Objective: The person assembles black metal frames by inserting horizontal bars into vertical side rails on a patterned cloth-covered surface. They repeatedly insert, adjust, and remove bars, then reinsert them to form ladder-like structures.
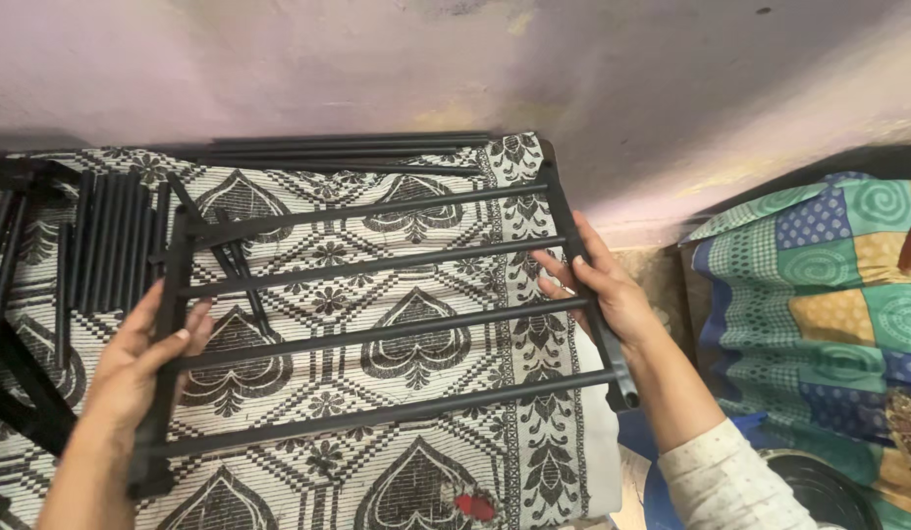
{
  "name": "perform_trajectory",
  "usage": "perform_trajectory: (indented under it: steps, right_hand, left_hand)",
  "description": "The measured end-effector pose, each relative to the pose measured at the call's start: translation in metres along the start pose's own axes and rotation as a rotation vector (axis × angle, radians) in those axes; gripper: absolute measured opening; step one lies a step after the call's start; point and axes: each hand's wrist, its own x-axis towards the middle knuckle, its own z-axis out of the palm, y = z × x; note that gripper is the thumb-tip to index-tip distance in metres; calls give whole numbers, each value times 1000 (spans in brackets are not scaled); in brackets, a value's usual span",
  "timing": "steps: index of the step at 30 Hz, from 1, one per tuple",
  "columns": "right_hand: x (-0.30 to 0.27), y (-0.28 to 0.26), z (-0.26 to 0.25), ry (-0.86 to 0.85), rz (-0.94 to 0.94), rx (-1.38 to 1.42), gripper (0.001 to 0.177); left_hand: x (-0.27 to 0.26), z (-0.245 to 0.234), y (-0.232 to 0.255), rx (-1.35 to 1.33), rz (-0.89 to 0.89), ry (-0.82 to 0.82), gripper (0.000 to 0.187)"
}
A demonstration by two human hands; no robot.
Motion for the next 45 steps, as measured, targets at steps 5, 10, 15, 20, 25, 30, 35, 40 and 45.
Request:
perform_trajectory:
  steps: [5, 10, 15, 20, 25, 30, 35, 40, 45]
  right_hand:
    - [16, 55, -39, 319, 124, -175, 49]
    - [-8, 122, -88, 325, 213, -173, 46]
    - [-27, 151, -117, 383, 201, -295, 47]
    - [-40, 175, -131, 473, 90, -489, 42]
    - [-52, 174, -124, 382, 112, -402, 46]
    - [-66, 159, -103, 394, 186, -219, 50]
    - [-69, 162, -95, 373, 132, -42, 50]
    - [-68, 163, -95, 349, 119, 24, 50]
    - [-64, 159, -88, 353, 120, 16, 49]
  left_hand:
    - [-2, 16, -40, 63, -68, 89, 80]
    - [-5, 34, -80, 135, -11, 108, 78]
    - [-33, 76, -85, 906, 508, 284, 65]
    - [-84, 215, -111, 879, 362, -328, 36]
    - [-109, 298, -131, 1014, 656, -637, 37]
    - [-110, 316, -135, 1072, 554, -692, 43]
    - [-111, 317, -135, 998, 538, -668, 49]
    - [-111, 318, -135, 994, 581, -602, 44]
    - [-108, 317, -139, 989, 619, -541, 46]
